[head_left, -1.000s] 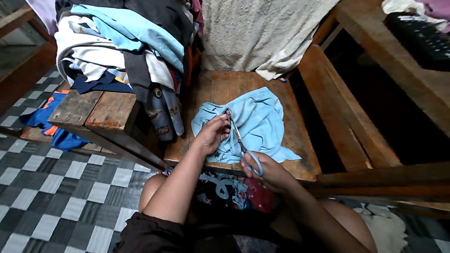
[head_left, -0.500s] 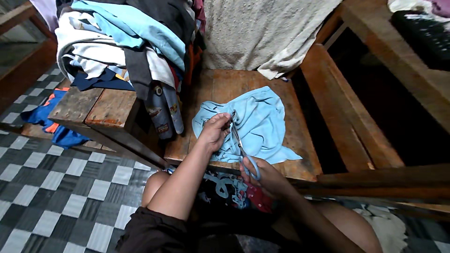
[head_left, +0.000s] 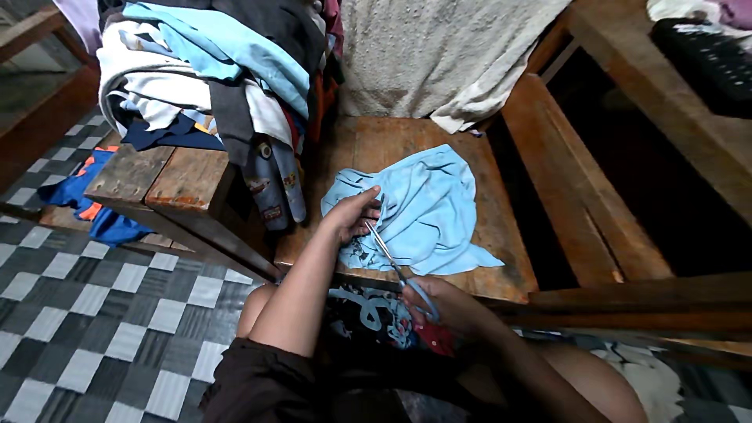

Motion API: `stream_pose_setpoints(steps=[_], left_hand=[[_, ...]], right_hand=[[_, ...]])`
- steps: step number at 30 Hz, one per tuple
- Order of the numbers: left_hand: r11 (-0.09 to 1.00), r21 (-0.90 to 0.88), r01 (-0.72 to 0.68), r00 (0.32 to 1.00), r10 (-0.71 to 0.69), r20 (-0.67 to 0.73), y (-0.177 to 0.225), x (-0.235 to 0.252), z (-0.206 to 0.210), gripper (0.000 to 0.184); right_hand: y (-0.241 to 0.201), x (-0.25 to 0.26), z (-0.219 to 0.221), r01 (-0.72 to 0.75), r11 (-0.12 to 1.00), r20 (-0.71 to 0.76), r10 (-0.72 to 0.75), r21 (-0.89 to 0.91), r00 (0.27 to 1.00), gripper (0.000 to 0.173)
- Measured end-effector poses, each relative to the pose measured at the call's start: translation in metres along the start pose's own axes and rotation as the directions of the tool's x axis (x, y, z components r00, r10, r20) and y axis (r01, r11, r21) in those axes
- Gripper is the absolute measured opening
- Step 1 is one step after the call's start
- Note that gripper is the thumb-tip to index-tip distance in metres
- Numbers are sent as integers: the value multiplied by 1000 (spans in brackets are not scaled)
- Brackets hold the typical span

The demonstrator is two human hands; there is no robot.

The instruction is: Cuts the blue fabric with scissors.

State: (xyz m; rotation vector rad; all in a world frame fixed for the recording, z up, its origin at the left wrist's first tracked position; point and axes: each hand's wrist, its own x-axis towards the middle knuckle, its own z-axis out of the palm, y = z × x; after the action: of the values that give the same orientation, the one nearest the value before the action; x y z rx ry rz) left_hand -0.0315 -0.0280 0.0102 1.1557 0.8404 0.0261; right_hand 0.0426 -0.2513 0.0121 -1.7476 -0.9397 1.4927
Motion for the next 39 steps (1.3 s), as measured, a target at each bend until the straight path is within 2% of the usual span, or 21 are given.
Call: stream_pose_setpoints(steps=[4, 7, 9, 12, 15, 17, 19, 20, 22, 25, 29, 39], left_hand=[[999, 18, -50, 999, 50, -14, -6, 8, 7, 24], [989, 124, -82, 997, 82, 5, -6, 10, 11, 26], [987, 122, -106, 994, 107, 5, -5, 9, 12, 23], [974, -78, -215, 977, 215, -7, -10, 11, 10, 14], [906, -317, -281, 954, 301, 14, -11, 8, 8, 5], [869, -390, -303, 948, 318, -28, -8, 2, 8, 7], [839, -430, -334, 940, 333, -79, -8, -2, 8, 8], [825, -449, -343, 936, 340, -91, -8, -2, 7, 9], [805, -479, -350, 931, 357, -82, -11, -2, 6, 14], [794, -498, -348, 926, 373, -53, -13, -1, 6, 26], [797, -503, -334, 932, 360, -47, -11, -6, 6, 31], [807, -490, -331, 941, 322, -106, -14, -8, 5, 20]], right_hand=[[1, -4, -4, -31, 996, 25, 33, -81, 999, 30], [1, -7, -8, -34, 990, 45, 40, -138, 998, 30], [-1, -10, -14, -47, 968, 91, 71, -246, 993, 32], [-2, -17, -25, 12, 887, 204, 93, -461, 974, 37], [2, -24, -39, 78, 843, 263, 77, -532, 962, 36], [4, -31, -47, 105, 886, 213, -7, -452, 977, 27], [12, -30, -49, 142, 959, 74, -127, -247, 989, 21], [15, -26, -47, 159, 980, 2, -160, -123, 987, 23], [16, -16, -39, 149, 987, -76, -145, 54, 987, 28], [15, -4, -24, 111, 975, -60, -102, 191, 993, 30], [15, 3, -10, 122, 959, -38, -116, 257, 993, 33], [9, 10, -2, 141, 939, -57, -130, 312, 990, 27]])
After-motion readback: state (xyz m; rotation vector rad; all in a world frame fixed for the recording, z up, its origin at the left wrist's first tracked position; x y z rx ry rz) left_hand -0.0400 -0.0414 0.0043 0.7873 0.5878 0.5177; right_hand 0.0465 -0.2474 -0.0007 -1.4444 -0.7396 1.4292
